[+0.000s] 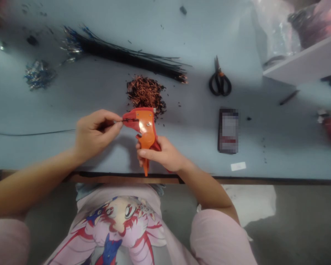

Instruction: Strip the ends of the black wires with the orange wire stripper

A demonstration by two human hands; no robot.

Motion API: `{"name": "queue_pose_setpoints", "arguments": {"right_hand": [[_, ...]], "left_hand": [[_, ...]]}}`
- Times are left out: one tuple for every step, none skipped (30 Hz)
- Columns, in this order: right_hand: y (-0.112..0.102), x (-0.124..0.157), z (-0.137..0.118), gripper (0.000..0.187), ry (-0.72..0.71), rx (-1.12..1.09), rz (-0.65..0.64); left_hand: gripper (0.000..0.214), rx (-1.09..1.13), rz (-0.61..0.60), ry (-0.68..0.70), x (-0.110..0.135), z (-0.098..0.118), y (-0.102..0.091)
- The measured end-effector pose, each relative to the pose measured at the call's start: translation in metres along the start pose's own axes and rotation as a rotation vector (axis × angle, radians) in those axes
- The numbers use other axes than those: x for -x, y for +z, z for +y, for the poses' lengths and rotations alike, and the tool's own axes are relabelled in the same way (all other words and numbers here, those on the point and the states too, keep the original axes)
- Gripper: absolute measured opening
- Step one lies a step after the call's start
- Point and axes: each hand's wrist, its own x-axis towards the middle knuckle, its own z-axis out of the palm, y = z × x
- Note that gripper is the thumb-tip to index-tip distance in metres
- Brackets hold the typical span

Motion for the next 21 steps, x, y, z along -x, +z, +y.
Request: {"name": "queue_pose_setpoints", "arguments": {"right_hand": [[0.0, 0.0, -0.001, 0.028, -0.007, -0.006, 0.011], [0.0, -0.001, -0.002, 0.029, -0.018, -0.021, 0.029], [-0.001, -0.001, -0.003, 0.029, -0.032, -0.045, 0.052], [-0.001, -0.001, -0.004, 0.028, -0.045, -0.076, 0.077], [-0.002, -0.001, -0.005, 0.027, -0.054, -0.111, 0.096], [-0.003, -0.002, -0.006, 0.026, -0.058, -0.142, 0.106], [-0.003, -0.002, -0.006, 0.025, -0.055, -0.165, 0.11], [-0.003, -0.003, -0.006, 0.025, -0.048, -0.18, 0.108], [-0.003, -0.003, -0.005, 0.025, -0.035, -0.187, 0.099], [-0.002, -0.004, -0.004, 0.025, -0.02, -0.195, 0.082], [-0.002, -0.005, -0.002, 0.026, -0.004, -0.208, 0.055], [-0.001, -0.005, 0.0, 0.027, 0.009, -0.231, 0.022], [-0.001, -0.005, 0.002, 0.028, 0.02, -0.262, -0.017], [-0.001, -0.006, 0.004, 0.029, 0.027, -0.299, -0.057], [-0.001, -0.006, 0.006, 0.029, 0.027, -0.336, -0.092], [-0.001, -0.006, 0.007, 0.029, 0.026, -0.367, -0.122], [-0.001, -0.005, 0.008, 0.029, 0.024, -0.39, -0.148], [-0.001, -0.005, 0.008, 0.028, 0.021, -0.406, -0.172], [-0.001, -0.005, 0.008, 0.028, 0.017, -0.418, -0.193], [-0.002, -0.005, 0.009, 0.027, 0.015, -0.428, -0.209], [-0.002, -0.005, 0.009, 0.026, 0.015, -0.434, -0.224]], "left_hand": [[0.006, -0.003, 0.002, -0.003, 0.0, 0.0, 0.0], [0.006, -0.007, 0.004, -0.009, 0.0, 0.0, -0.001], [0.006, -0.008, 0.012, -0.015, 0.0, 0.0, -0.001], [0.007, -0.004, 0.023, -0.019, 0.0, 0.0, -0.002], [0.006, 0.007, 0.039, -0.016, 0.001, 0.0, -0.002], [0.006, 0.023, 0.053, -0.009, 0.001, 0.0, -0.002], [0.005, 0.043, 0.066, 0.0, 0.002, 0.001, -0.001], [0.004, 0.066, 0.074, 0.008, 0.004, 0.001, -0.001], [0.004, 0.093, 0.076, 0.012, 0.006, 0.002, 0.001], [0.004, 0.122, 0.066, 0.011, 0.007, 0.004, 0.003], [0.004, 0.153, 0.048, 0.005, 0.009, 0.005, 0.005], [0.004, 0.182, 0.023, -0.004, 0.012, 0.005, 0.008], [0.004, 0.21, -0.01, -0.012, 0.014, 0.006, 0.011], [0.004, 0.234, -0.048, -0.023, 0.015, 0.006, 0.013], [0.005, 0.257, -0.084, -0.036, 0.017, 0.006, 0.015], [0.006, 0.28, -0.114, -0.053, 0.018, 0.006, 0.017], [0.006, 0.304, -0.141, -0.075, 0.019, 0.005, 0.019], [0.007, 0.332, -0.163, -0.094, 0.019, 0.004, 0.02], [0.007, 0.361, -0.178, -0.107, 0.019, 0.003, 0.021], [0.007, 0.39, -0.187, -0.113, 0.019, 0.001, 0.022], [0.008, 0.417, -0.195, -0.112, 0.02, 0.001, 0.023]]}}
